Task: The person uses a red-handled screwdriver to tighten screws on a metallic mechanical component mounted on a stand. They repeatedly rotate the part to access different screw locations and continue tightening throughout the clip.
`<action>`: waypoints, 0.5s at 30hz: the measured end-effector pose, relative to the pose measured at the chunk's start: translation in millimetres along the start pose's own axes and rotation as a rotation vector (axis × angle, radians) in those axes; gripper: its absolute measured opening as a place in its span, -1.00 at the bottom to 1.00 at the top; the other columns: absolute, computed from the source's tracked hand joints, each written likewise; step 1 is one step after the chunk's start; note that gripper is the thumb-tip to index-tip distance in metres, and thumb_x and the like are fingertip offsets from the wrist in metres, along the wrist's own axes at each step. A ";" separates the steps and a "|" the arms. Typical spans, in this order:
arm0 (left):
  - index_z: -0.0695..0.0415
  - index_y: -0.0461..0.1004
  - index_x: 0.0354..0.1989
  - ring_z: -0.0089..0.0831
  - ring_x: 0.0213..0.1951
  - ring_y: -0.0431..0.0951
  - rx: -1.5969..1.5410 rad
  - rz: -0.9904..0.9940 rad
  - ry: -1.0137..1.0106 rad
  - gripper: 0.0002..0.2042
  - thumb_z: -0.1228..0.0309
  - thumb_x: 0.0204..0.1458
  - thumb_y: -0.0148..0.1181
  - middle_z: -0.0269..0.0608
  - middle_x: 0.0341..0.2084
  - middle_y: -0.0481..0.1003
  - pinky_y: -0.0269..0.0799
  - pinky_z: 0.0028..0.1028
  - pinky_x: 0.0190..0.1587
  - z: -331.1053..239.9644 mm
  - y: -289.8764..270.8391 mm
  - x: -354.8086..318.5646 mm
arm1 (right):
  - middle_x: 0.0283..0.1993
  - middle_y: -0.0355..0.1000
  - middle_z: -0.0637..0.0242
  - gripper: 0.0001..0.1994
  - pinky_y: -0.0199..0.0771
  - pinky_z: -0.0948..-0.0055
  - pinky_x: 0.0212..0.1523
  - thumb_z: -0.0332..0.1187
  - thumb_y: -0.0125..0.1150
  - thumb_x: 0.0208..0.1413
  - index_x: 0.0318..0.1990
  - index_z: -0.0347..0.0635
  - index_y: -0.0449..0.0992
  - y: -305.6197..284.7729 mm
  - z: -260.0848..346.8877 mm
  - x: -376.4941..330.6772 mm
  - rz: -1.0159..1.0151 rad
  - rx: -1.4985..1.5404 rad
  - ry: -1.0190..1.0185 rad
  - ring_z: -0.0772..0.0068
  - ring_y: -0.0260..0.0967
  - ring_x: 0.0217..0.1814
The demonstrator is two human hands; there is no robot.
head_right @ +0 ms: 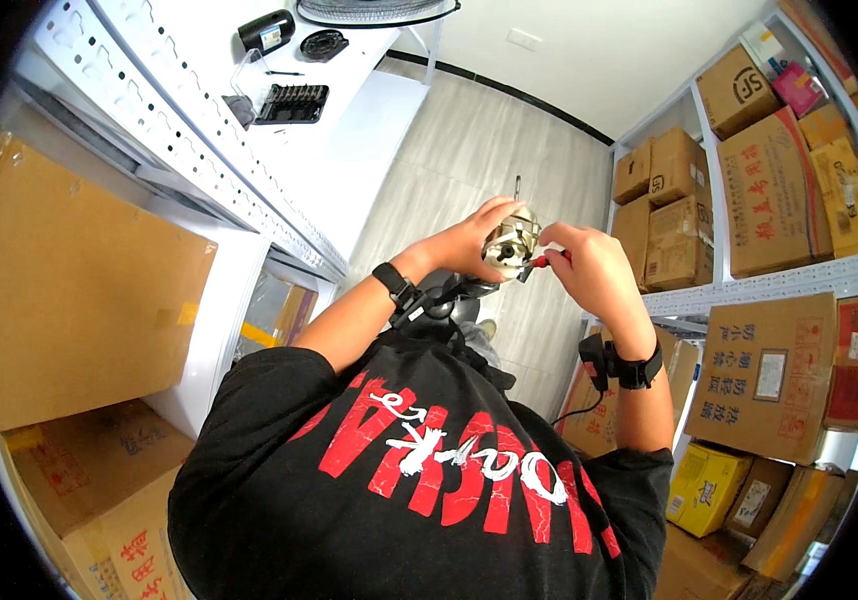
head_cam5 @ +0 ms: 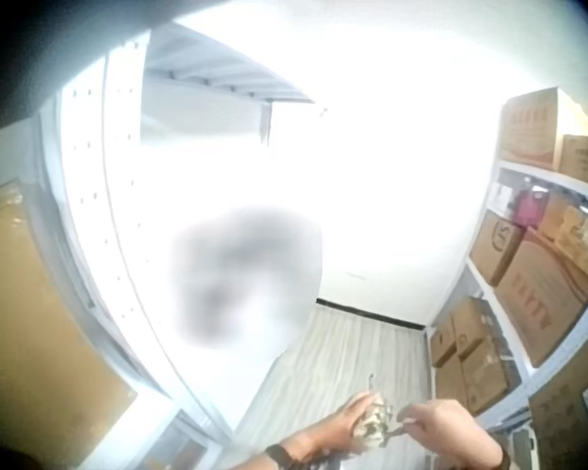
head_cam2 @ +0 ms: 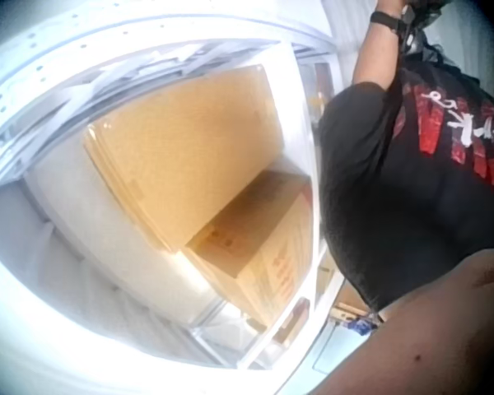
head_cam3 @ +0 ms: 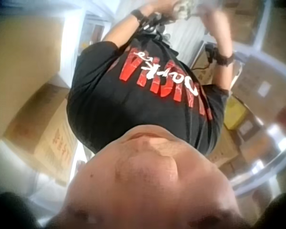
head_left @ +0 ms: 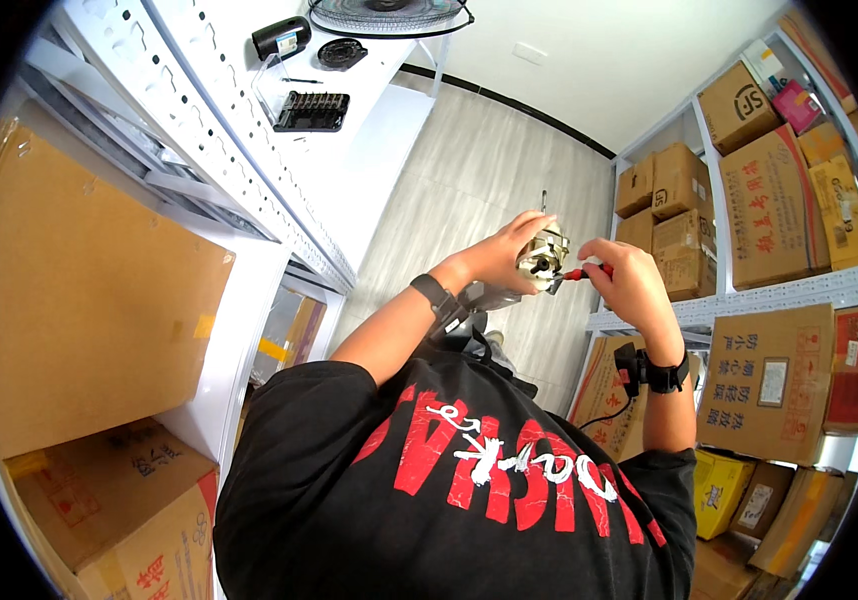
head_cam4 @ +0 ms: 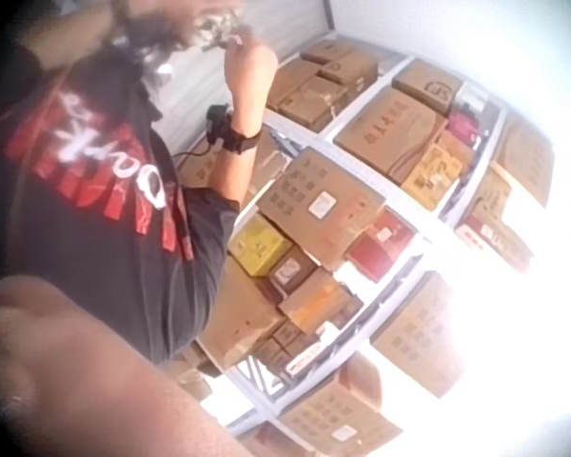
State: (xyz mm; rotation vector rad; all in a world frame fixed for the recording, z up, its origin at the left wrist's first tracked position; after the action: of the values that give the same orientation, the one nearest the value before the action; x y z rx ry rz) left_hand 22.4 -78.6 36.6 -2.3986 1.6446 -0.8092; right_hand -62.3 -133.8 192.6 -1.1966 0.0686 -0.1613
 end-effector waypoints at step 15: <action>0.07 0.02 0.46 -0.05 0.36 0.21 0.005 -0.019 -0.012 0.11 0.35 -0.36 0.58 -0.02 0.37 0.08 0.24 -0.25 0.38 1.1 -2.1 2.4 | -0.49 0.53 0.06 -0.67 0.50 0.11 -0.33 -0.10 0.36 0.11 -0.30 -0.25 0.57 -7.7 -23.8 -7.0 -0.035 -0.220 0.260 -0.10 0.53 -0.38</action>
State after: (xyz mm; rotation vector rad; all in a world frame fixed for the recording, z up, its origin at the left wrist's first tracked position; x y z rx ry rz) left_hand 25.3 -80.2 37.3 -2.4142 1.6165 -0.7991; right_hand -73.1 -157.3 190.8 -1.3915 0.2996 -0.3470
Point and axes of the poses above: each hand's wrist, its own x-axis towards the middle knuckle, its own y-axis out of the palm, z = x × y, the point moved 10 cm from there along x, towards the middle knuckle
